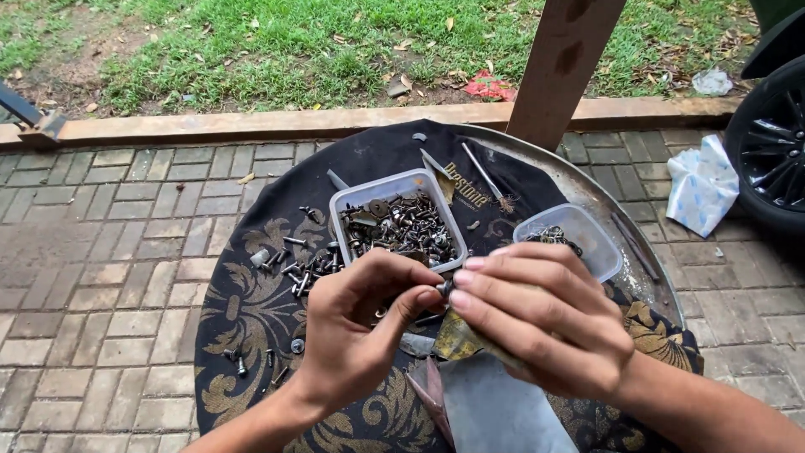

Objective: Sanding individual metal screws using a small piece of sandpaper to clean them.

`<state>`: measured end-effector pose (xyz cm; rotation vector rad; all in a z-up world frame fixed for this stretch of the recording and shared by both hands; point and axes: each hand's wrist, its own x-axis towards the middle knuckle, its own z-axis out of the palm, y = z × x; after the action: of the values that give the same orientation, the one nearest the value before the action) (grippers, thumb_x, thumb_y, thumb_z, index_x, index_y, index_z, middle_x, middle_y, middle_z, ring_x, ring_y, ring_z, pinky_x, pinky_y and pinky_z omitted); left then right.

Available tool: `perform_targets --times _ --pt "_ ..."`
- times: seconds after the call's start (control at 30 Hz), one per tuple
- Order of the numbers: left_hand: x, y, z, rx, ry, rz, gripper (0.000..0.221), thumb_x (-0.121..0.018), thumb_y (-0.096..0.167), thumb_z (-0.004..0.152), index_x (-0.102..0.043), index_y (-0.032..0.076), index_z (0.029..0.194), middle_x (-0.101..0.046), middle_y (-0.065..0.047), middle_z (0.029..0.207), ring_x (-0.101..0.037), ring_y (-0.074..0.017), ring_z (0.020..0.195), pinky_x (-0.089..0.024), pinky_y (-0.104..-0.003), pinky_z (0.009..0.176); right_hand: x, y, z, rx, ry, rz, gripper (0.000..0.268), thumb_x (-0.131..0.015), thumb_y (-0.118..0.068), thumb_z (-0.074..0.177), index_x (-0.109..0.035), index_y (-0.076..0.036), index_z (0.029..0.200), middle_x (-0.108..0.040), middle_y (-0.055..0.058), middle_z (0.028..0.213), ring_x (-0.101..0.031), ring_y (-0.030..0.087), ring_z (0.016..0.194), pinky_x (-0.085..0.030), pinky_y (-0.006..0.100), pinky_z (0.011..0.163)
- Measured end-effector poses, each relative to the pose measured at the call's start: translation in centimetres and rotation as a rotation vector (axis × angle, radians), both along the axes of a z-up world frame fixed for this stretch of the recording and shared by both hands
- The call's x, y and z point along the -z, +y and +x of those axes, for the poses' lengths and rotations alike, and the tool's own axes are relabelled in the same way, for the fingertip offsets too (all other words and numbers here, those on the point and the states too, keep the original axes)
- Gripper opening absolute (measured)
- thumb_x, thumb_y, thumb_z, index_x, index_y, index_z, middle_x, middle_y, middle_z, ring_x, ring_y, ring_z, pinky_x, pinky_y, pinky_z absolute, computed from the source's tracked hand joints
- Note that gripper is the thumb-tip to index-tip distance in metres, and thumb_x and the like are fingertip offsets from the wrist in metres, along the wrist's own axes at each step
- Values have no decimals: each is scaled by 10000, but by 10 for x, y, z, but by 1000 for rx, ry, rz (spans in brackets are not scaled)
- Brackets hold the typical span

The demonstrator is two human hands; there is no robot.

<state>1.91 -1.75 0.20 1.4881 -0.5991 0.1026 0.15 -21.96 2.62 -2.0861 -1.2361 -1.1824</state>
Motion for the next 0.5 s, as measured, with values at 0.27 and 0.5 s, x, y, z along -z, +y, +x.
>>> perform_targets --times 0.27,0.5 --pt "-2 0 -4 -19 -11 22 90 -728 32 906 -711 -14 981 -772 -110 892 -774 -153 783 -675 -216 744 2 -2 -2 4 -32 -134 170 -646 -66 973 -712 35 1092 -713 184 1141 -729 325 1068 -663 442 929" --pt "0 0 -7 110 138 -108 115 -712 55 931 -702 -35 1002 -746 -128 895 -757 -183 778 -668 -255 755 7 -2 -3 20 -22 -65 176 -706 -34 946 -697 59 1095 -664 224 1140 -688 329 1067 -693 457 959"
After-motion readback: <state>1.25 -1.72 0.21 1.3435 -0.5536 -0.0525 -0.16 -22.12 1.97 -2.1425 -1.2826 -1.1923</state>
